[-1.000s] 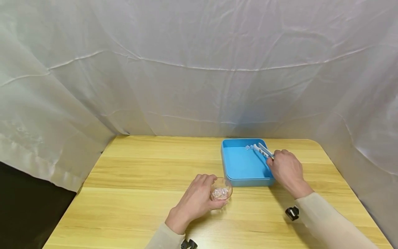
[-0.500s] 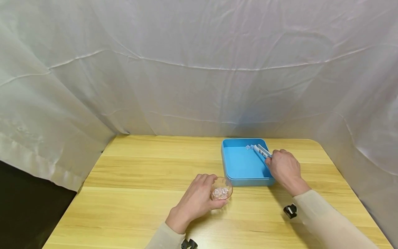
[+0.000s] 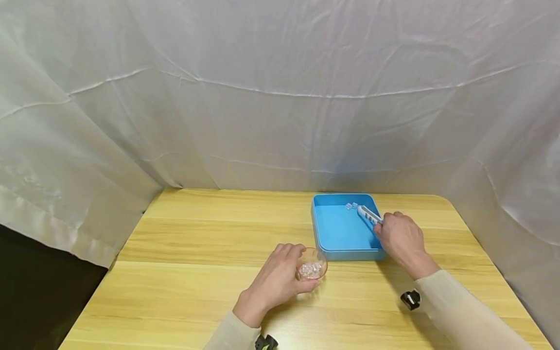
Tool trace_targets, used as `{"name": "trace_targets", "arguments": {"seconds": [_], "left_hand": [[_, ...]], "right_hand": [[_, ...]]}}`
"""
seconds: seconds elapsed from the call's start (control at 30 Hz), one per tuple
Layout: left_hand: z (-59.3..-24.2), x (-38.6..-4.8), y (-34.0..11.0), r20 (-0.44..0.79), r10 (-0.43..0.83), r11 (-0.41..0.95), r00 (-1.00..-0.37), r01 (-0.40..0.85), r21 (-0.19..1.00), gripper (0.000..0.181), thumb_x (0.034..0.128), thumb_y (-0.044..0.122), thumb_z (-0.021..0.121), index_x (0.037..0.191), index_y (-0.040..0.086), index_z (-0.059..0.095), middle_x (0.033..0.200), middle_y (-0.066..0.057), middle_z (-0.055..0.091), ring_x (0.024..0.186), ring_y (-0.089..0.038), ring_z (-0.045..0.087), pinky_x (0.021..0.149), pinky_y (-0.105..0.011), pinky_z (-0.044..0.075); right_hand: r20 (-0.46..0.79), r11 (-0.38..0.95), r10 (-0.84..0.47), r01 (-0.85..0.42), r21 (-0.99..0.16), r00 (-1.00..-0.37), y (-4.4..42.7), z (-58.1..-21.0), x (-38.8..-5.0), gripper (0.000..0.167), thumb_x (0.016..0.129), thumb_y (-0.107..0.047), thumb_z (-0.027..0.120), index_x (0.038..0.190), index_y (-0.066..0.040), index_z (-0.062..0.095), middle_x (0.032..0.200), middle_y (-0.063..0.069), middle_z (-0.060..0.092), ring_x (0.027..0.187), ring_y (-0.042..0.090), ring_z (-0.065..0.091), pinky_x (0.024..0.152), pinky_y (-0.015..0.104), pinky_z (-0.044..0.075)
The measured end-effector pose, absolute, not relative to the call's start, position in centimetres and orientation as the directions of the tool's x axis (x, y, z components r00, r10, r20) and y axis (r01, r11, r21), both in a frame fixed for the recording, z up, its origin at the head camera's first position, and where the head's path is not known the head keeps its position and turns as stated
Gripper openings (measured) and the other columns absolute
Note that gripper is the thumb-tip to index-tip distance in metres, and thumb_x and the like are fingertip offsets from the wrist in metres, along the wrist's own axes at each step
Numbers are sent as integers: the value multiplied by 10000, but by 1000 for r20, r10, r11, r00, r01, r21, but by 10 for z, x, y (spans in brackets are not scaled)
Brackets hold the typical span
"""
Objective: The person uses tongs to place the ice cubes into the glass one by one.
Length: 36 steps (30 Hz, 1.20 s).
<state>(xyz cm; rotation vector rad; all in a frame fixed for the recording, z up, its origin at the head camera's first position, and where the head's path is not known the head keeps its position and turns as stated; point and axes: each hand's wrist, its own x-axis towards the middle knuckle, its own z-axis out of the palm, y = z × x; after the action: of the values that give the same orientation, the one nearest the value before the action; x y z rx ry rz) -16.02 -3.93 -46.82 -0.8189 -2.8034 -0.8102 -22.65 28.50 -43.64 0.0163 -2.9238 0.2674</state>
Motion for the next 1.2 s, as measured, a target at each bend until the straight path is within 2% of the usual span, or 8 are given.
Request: {"name": "trace_targets", "arguments": {"seconds": [0.57,1.2], "left_hand": [[-469,-162,-40,236,465,714,-853,519,470,737,826,513,861,1356,61,619,1242,-53,687,1116,-184,580,1018,-353,513],[-468,-161,-38,237,466,715,-852,520,467,739,822,510,865,1353,58,620,1241,-51,688,1133,-191,588,1035,-360,512]], "right_hand": [[227,981,-92,-127,-147,-970,274,-432,-196,289,956,-191,677,739,-42,557,680,71,464,577,225,431,475,325,346],[258,978,-91,-135,-157,-962,271,-437,-193,278,946,-183,685,740,-40,566,676,71,466,571,226,433,463,339,356]]}}
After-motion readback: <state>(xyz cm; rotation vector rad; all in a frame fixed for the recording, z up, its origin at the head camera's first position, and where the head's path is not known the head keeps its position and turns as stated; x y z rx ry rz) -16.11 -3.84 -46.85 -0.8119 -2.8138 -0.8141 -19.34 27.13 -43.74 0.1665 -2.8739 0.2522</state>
